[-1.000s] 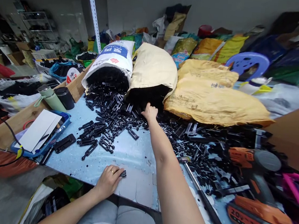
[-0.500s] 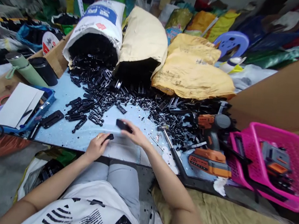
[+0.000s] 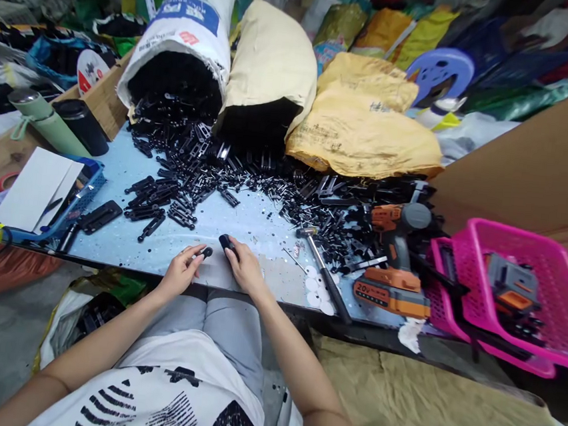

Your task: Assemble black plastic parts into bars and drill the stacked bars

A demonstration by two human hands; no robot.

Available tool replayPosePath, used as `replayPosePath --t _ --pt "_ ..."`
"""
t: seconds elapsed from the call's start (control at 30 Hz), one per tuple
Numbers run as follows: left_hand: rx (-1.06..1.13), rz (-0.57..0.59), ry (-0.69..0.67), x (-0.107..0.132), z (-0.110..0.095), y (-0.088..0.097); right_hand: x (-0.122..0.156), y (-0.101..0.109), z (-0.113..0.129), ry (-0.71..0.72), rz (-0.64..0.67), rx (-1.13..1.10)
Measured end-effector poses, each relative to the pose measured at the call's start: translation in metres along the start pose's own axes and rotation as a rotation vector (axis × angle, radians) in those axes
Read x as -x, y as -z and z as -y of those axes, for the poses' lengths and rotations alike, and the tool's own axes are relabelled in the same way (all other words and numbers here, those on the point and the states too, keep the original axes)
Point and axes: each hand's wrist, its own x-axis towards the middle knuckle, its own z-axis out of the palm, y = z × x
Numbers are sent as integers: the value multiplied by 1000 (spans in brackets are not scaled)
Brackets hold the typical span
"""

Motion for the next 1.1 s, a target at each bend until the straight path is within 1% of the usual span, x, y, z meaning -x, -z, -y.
replayPosePath --t 0.07,0.1,0.13,0.17,0.2,0.3,0.37,0.43,0.47,0.53,0.57,0.6,0.63,0.73,0.8,0.83,0.87,0.93,0.97,1.0,1.03,1.07,1.1 --pt "81 17 15 -1 -11 -2 2 -7 8 -61 45 -420" --pt "91 7 5 -2 -17 -2 4 -9 11 -89 76 -583" --pt "75 -11 -18 -3 -22 -1 6 -9 13 -102 99 -694" --pt "38 -25 -53 -3 -26 1 8 -8 14 -92 110 -755" --pt "-15 -24 -97 -4 -30 4 9 -5 14 -62 112 -769" --pt "-185 41 -217 -4 -37 12 13 8 9 77 130 -635" --pt "-254 58 -261 -3 -39 12 15 14 6 166 139 -514" --pt "-271 4 -293 -1 -41 6 18 14 6 226 124 -447" --pt "-262 -44 -314 0 -42 1 19 11 7 241 96 -444" --pt "-226 -167 -363 1 -46 -8 22 5 8 258 1 -486" --pt "-207 -212 -390 1 -47 -11 24 1 9 267 -48 -511" --pt "-194 -230 -419 0 -49 -12 25 -1 8 279 -84 -525" --pt "-190 -215 -449 -1 -50 -11 25 -2 8 293 -100 -523" --pt "-211 -76 -502 -7 -50 -1 27 -2 4 328 -59 -458" --pt "-227 -27 -484 -9 -45 4 27 -1 3 323 -45 -426" --pt "-232 -27 -459 -9 -41 4 26 -1 3 313 -39 -409" --pt "-235 -43 -422 -8 -37 2 23 0 3 306 -13 -378" --pt "-264 -111 -308 -4 -28 -4 14 8 -1 288 77 -259" --pt "-307 -148 -237 -2 -24 -8 5 15 -5 263 117 -181" --pt "-376 -170 -175 -1 -20 -10 -7 26 -12 223 131 -101" --pt "-468 -158 -140 -1 -18 -12 -21 40 -21 170 105 -26" --pt "-572 -103 -142 -3 -16 -13 -37 56 -33 102 37 41" --pt "-671 -11 -183 -7 -16 -12 -55 74 -47 32 -70 103"
